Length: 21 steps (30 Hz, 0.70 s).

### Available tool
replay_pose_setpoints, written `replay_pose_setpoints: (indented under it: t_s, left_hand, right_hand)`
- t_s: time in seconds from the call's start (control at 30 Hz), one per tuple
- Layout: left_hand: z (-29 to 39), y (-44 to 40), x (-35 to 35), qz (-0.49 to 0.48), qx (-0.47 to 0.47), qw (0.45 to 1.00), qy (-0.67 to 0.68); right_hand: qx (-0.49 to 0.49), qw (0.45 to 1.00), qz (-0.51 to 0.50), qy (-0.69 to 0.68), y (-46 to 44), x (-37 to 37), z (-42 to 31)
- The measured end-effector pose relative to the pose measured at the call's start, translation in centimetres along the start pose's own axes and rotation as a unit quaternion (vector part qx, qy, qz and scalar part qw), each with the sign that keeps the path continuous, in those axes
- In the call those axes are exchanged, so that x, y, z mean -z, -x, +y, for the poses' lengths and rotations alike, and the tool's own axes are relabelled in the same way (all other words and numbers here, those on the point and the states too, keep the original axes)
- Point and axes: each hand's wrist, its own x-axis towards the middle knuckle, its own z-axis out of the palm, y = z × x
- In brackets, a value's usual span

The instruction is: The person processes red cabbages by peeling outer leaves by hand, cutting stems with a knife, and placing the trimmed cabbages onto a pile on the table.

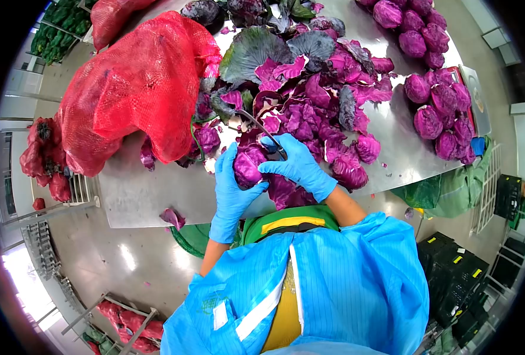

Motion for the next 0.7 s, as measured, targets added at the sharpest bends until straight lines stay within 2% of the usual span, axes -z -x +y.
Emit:
replay_pose_setpoints:
  t_s: [0.13,0.17,0.2,0.27,0.3,0.37,0.43,0.47,0.5,0.53,0.57,0.6,0.7]
  left_hand:
    - [-1.7,0.5,-0.7,-0.057,-0.024,0.998,-0.018]
    - [-2.3,1.0,-1.1,-0.068,-0.051,0.996,-0.021]
    - [-2.5,1.6,-1.3,-0.053,-0.042,0.998,-0.009]
    - [-1.4,0.7,-0.8,-0.079,-0.041,0.995,0.043]
    - [-1.1,1.3,-1.0,-0.058,-0.038,0.997,0.026]
    - [-2.0,1.1,-1.8,-0.032,-0.089,0.991,0.098]
    - [-3.1,1.3,-2.8,-0.015,-0.05,0.993,0.11]
    - [-2.1,0.9,-2.6,-0.004,-0.055,0.991,0.119]
    - [-1.3,0.7,-2.4,0.009,-0.056,0.99,0.128]
    - [-1.1,0.0,-1.4,-0.071,-0.012,0.982,0.176]
    - [0.1,0.4,-1.5,-0.049,0.034,0.969,0.24]
    - [0.2,1.0,-2.3,-0.008,0.053,0.97,0.237]
    - [-0.2,2.1,-2.2,0.037,0.025,0.978,0.203]
  right_hand:
    - [0.136,0.981,0.054,0.131,-1.2,-0.6,0.9]
    - [0.128,0.985,0.001,0.118,-2.0,0.0,0.1]
    - [0.175,0.966,-0.097,0.163,-3.7,0.1,1.0]
    - [0.133,0.968,-0.213,-0.029,-4.9,0.1,1.1]
    - [0.106,0.971,-0.211,0.041,-5.0,0.7,1.1]
    - [0.035,0.972,-0.23,0.014,-6.0,1.5,0.7]
    - [0.114,0.962,-0.235,0.084,-7.6,0.8,2.1]
    - [0.199,0.952,-0.203,0.113,-7.7,0.0,2.6]
    - [0.232,0.933,-0.172,0.213,-7.3,-0.2,1.1]
    - [0.251,0.924,-0.154,0.244,-7.2,-0.1,0.4]
    - [0.27,0.913,-0.137,0.272,-7.2,-0.1,0.0]
    - [0.263,0.92,-0.118,0.265,-7.1,-0.2,-0.1]
    - [0.302,0.884,0.038,0.355,-7.6,-0.3,1.0]
